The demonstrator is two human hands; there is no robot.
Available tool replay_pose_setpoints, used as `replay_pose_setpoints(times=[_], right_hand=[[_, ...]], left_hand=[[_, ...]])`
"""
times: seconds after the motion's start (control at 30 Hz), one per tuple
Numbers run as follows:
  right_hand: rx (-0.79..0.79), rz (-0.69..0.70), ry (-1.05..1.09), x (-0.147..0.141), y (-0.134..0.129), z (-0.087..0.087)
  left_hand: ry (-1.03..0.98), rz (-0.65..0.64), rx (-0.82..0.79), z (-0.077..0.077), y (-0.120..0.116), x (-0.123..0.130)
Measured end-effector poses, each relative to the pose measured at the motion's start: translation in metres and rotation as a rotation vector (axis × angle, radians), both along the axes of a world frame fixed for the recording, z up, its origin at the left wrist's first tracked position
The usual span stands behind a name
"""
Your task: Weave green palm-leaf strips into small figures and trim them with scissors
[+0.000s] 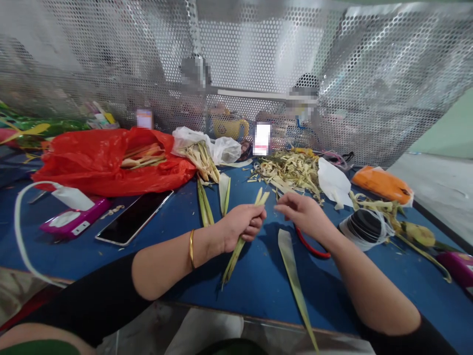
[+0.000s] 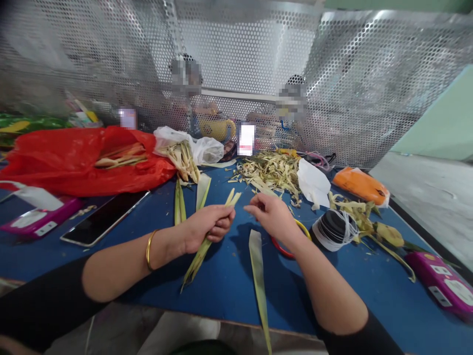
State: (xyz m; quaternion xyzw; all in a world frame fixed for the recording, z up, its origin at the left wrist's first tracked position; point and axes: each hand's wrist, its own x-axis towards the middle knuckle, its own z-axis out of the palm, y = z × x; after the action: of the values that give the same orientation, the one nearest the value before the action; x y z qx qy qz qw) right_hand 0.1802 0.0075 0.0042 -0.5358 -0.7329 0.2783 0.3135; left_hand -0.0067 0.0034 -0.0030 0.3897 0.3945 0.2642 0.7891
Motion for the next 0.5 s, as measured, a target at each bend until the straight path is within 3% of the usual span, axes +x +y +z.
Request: replay_pose_setpoints(times=[0.1, 0.2, 0.37, 0.5], right_hand=[[-0.069, 0.146, -0.357, 0.012, -0.001, 0.006], [-0.171, 0.236, -0.415, 0.014, -0.003, 0.008], [-0.224, 0.178, 0.011, 0.004, -0.005, 0.013], [-0.073, 0.111, 0.208, -0.003, -0.005, 0.011]], left_hand=[[-0.026, 0.079, -0.061, 0.000, 0.005, -0.001], [-0.025, 0.087, -0.079, -0.001, 0.005, -0.001], [0.000, 0.204, 0.009, -0.006, 0.002, 0.004], [-0.093, 0.057, -0.080, -0.006, -0.002, 0.008]])
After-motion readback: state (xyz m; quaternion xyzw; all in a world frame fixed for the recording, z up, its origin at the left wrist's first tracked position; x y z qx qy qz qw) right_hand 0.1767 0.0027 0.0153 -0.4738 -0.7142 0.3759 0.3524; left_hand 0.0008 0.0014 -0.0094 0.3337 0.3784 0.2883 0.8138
